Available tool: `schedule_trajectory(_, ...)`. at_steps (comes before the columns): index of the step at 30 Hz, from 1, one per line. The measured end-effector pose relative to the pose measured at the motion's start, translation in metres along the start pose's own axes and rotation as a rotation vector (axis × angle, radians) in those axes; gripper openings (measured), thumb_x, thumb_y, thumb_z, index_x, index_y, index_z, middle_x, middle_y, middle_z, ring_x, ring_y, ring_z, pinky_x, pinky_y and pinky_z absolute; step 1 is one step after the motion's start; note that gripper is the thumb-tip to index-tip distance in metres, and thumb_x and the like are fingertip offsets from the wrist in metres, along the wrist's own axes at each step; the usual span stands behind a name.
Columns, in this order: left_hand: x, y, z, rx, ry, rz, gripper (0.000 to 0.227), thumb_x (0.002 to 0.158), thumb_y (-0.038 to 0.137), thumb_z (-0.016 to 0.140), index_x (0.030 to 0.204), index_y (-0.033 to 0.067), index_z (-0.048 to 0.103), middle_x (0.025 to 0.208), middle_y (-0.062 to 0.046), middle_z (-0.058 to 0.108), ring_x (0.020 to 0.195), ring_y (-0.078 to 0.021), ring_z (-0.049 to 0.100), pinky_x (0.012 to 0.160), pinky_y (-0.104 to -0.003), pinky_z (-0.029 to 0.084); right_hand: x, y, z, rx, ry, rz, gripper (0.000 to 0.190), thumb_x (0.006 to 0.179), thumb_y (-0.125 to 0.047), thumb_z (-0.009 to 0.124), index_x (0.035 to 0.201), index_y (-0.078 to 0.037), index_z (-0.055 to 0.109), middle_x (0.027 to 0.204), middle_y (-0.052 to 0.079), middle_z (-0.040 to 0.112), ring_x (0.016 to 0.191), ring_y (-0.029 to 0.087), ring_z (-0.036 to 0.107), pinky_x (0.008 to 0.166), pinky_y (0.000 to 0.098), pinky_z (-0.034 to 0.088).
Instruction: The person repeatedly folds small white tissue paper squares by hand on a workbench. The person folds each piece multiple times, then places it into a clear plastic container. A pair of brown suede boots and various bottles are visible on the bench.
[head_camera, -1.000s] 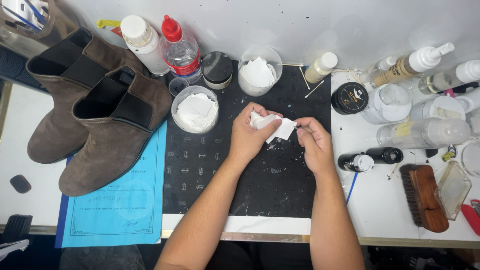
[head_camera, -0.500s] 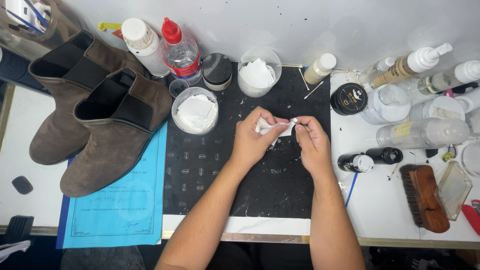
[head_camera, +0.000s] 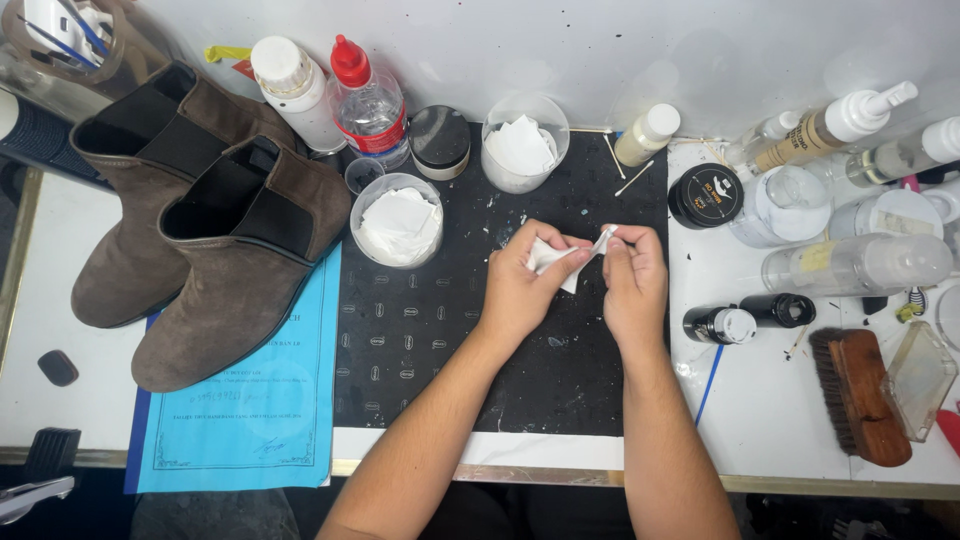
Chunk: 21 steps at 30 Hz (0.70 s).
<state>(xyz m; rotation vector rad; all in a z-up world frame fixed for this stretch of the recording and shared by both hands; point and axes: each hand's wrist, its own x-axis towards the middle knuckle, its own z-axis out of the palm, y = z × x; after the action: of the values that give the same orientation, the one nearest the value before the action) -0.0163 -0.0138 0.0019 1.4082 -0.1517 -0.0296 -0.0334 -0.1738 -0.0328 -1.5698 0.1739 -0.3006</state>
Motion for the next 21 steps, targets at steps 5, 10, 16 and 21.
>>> schedule_trajectory(5,0.009,-0.014,-0.003,-0.338,0.093,-0.199,0.018,0.094,0.015,0.070,0.104,0.0065,0.058,0.096,-0.007,0.078,0.085,-0.0090,0.075,0.071,-0.024,0.058,-0.012,-0.044,0.030,-0.184,0.065,-0.286,0.013,0.113,-0.003,0.049,0.123,0.004,0.052,0.096,0.004,0.061,0.084,0.006,0.055,0.072,0.0243,0.045)
schedule_trajectory(10,0.003,-0.016,-0.007,-0.665,0.075,-0.219,0.036,0.094,0.031,0.071,0.110,-0.0007,0.061,0.095,-0.012,0.073,0.089,-0.0157,0.069,0.081,-0.029,0.056,-0.020,-0.091,0.101,-0.690,-0.225,-0.723,0.019,0.100,-0.004,0.060,0.118,0.000,0.062,0.097,0.016,0.068,0.090,0.030,0.064,0.082,0.0418,0.051)
schedule_trajectory(16,0.004,-0.012,-0.002,-0.236,0.192,-0.141,0.038,0.085,0.018,0.084,0.109,0.0026,0.060,0.093,-0.005,0.068,0.088,-0.0133,0.065,0.080,-0.032,0.055,-0.008,-0.117,0.136,-0.898,-0.555,-0.778,0.038,0.084,-0.010,0.068,0.122,-0.005,0.070,0.080,0.008,0.068,0.087,0.029,0.059,0.084,0.0439,0.048)
schedule_trajectory(21,0.005,-0.025,-0.006,-0.149,0.216,-0.059,0.031,0.090,0.017,0.084,0.104,0.0016,0.062,0.086,-0.004,0.063,0.080,-0.0115,0.061,0.069,-0.028,0.052,-0.011,-0.117,0.112,-0.678,-0.494,-0.652,0.037,0.088,-0.004,0.064,0.125,-0.001,0.068,0.081,0.010,0.065,0.080,0.025,0.057,0.079,0.0381,0.047)
